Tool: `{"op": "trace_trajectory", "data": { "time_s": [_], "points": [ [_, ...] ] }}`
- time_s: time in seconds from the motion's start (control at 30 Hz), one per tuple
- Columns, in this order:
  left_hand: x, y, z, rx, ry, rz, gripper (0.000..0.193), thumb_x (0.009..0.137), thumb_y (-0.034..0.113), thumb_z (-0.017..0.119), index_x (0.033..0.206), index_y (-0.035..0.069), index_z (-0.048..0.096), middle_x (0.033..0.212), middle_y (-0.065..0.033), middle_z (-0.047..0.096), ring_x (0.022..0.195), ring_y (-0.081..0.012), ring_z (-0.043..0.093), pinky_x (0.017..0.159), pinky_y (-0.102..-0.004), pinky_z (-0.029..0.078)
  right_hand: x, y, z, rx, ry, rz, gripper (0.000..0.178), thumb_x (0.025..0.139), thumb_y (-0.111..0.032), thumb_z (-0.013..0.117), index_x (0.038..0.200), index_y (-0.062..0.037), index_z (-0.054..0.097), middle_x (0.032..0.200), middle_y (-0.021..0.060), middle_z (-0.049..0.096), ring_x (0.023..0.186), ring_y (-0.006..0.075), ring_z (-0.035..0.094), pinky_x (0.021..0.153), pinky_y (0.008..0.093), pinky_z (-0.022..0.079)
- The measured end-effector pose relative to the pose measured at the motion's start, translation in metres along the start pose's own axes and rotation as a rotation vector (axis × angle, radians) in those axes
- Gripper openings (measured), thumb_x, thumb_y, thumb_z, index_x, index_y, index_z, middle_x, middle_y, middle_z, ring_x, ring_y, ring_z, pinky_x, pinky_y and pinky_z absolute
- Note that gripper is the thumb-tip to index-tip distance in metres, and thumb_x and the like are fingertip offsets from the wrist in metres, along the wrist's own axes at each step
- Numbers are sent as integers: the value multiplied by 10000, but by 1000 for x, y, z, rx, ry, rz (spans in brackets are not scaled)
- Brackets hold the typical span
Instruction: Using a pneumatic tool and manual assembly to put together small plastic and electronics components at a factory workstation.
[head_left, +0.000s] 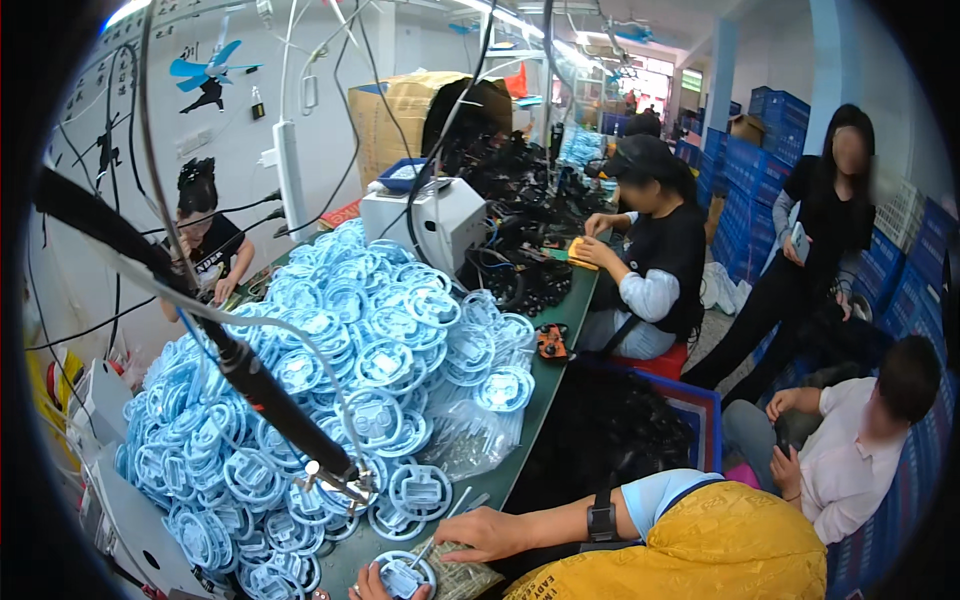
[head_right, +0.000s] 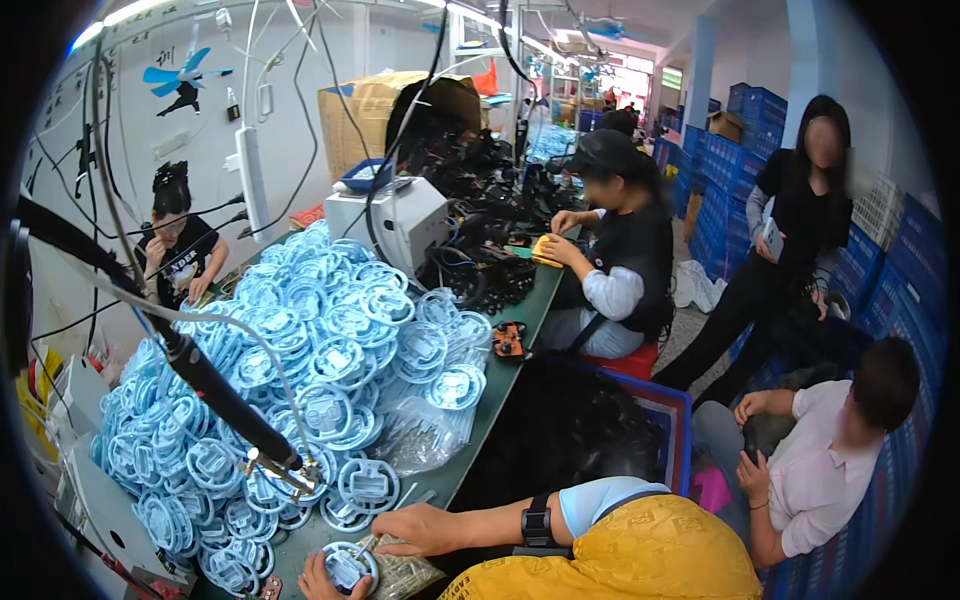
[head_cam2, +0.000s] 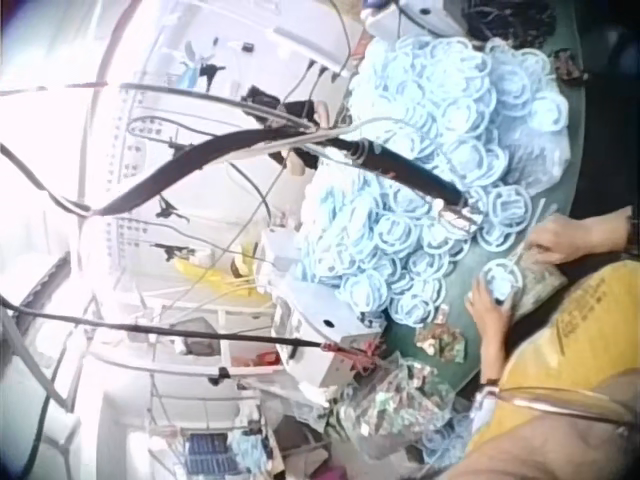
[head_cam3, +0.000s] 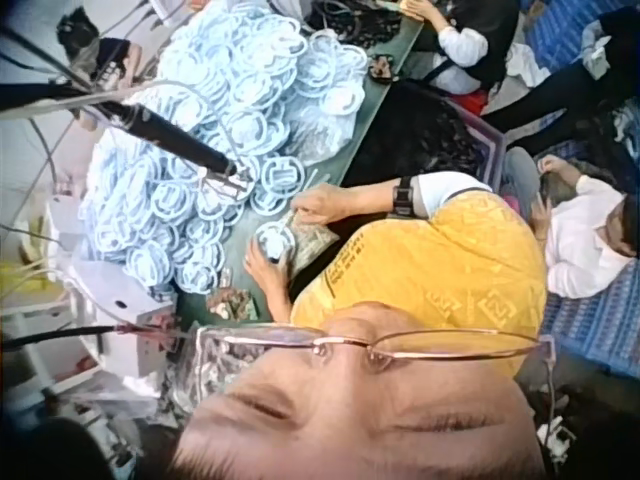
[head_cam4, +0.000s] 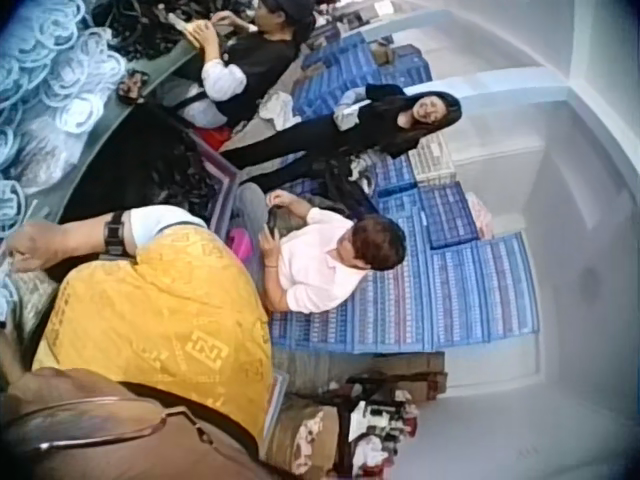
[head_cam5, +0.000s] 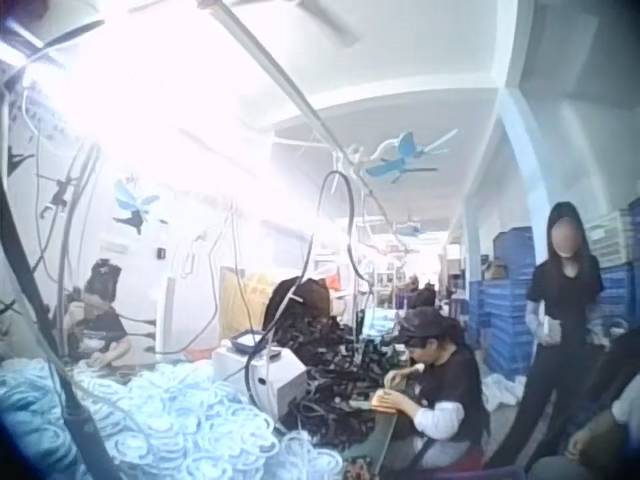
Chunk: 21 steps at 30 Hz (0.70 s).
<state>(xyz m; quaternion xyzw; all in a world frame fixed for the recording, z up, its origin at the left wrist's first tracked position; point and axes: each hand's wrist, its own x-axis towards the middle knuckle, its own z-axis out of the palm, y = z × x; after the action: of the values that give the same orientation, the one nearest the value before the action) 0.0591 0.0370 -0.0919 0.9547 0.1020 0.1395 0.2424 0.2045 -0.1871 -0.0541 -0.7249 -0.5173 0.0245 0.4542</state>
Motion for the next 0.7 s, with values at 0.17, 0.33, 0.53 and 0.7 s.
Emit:
{"op": "trace_trajectory", "data": {
  "time_s": [0.17,0.33,0.53,0.7],
  "points": [
    [0,-2,3,38,26,25,833,681,325,845,1378,57,475,1353,-194,528,1232,-391,480,1044,-512,326,-12,4,-24,-72,69,124,293,891,-246,683,1047,-36,552,943,122,602,823,354,629,665,417,497],
    [-1,8,4,72,72,-10,841,694,370,832,1386,61,467,1375,-180,515,1230,-393,475,1043,-502,324,-21,6,-21,-65,18,74,309,901,-270,667,1062,-36,545,939,138,601,835,370,627,676,423,502],
    [-11,0,11,62,138,75,826,685,380,839,1359,39,505,1340,-222,537,1229,-407,476,1032,-506,336,-6,-7,-14,-59,-184,-126,421,904,-316,654,1183,-24,534,940,152,598,857,363,631,698,417,523],
    [-16,-12,14,40,139,55,834,685,380,842,1365,42,499,1338,-221,536,1240,-403,469,1054,-496,324,38,-88,-125,-280,466,-544,553,924,-408,665,1291,-14,535,1039,151,616,928,280,651,714,371,564]
  ]
}}
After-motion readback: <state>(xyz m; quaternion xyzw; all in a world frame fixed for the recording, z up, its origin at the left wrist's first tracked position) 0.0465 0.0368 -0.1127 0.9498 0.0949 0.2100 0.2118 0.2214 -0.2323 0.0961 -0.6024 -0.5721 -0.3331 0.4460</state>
